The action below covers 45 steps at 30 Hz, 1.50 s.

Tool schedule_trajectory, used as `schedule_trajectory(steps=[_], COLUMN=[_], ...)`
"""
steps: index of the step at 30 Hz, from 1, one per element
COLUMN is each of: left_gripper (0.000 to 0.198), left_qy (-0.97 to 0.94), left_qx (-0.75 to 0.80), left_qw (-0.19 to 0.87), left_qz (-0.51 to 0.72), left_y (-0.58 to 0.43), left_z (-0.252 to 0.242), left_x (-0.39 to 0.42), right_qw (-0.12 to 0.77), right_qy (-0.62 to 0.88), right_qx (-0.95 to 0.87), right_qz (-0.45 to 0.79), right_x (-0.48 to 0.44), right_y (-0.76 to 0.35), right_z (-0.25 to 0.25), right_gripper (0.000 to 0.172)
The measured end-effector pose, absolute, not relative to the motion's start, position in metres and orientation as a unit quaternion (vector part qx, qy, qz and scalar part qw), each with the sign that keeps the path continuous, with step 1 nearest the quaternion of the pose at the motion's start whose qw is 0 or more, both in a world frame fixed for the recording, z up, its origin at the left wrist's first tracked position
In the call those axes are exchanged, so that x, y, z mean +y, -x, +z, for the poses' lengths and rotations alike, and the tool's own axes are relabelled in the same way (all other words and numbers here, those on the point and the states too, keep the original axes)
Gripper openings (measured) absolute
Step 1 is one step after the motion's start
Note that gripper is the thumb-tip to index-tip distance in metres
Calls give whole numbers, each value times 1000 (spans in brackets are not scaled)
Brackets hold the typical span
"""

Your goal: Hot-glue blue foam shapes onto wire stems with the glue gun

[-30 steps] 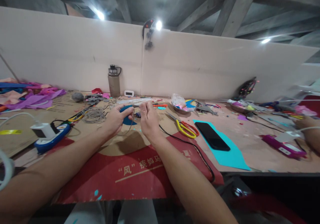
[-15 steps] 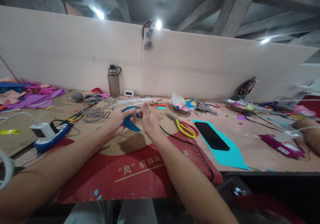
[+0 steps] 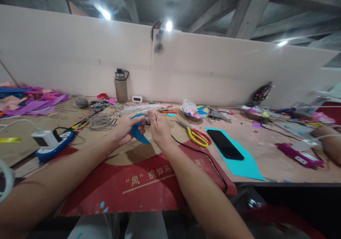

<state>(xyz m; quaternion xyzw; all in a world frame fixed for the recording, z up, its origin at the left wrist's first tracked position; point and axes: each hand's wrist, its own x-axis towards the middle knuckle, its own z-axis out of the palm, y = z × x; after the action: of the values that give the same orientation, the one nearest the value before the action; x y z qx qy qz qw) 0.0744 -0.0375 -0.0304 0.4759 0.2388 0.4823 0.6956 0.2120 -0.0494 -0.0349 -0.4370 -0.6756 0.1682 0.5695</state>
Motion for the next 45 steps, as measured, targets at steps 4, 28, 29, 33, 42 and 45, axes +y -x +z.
schedule_trajectory(steps=[4,28,29,33,42,45], left_gripper=[22,23,21,21,22,20], left_qy=[-438,-698,-710,-705,-472,-453], left_qx=[237,364,366,352,239,238], left_qw=[726,307,271,290,687,717], left_qz=[474,535,537,543,498,473], left_y=[-73,-66,-65,-66,-75,-76], left_z=[-28,-34,-34,-33,-31,-33], left_x=[-36,-37,-38,-39,-38,-37], right_qw=[581,574,573,587,586,567], right_qy=[432,436,435,405,428,438], right_qx=[-658,-617,-624,-641,-617,-675], right_qz=[207,317,304,285,306,175], right_x=[-47,-46,-45,-44,-45,-46], right_y=[-214,-211,-211,-211,-211,-212], right_z=[-38,-34,-34,-33,-36,-35], right_gripper=[58,58,55,47,60,48])
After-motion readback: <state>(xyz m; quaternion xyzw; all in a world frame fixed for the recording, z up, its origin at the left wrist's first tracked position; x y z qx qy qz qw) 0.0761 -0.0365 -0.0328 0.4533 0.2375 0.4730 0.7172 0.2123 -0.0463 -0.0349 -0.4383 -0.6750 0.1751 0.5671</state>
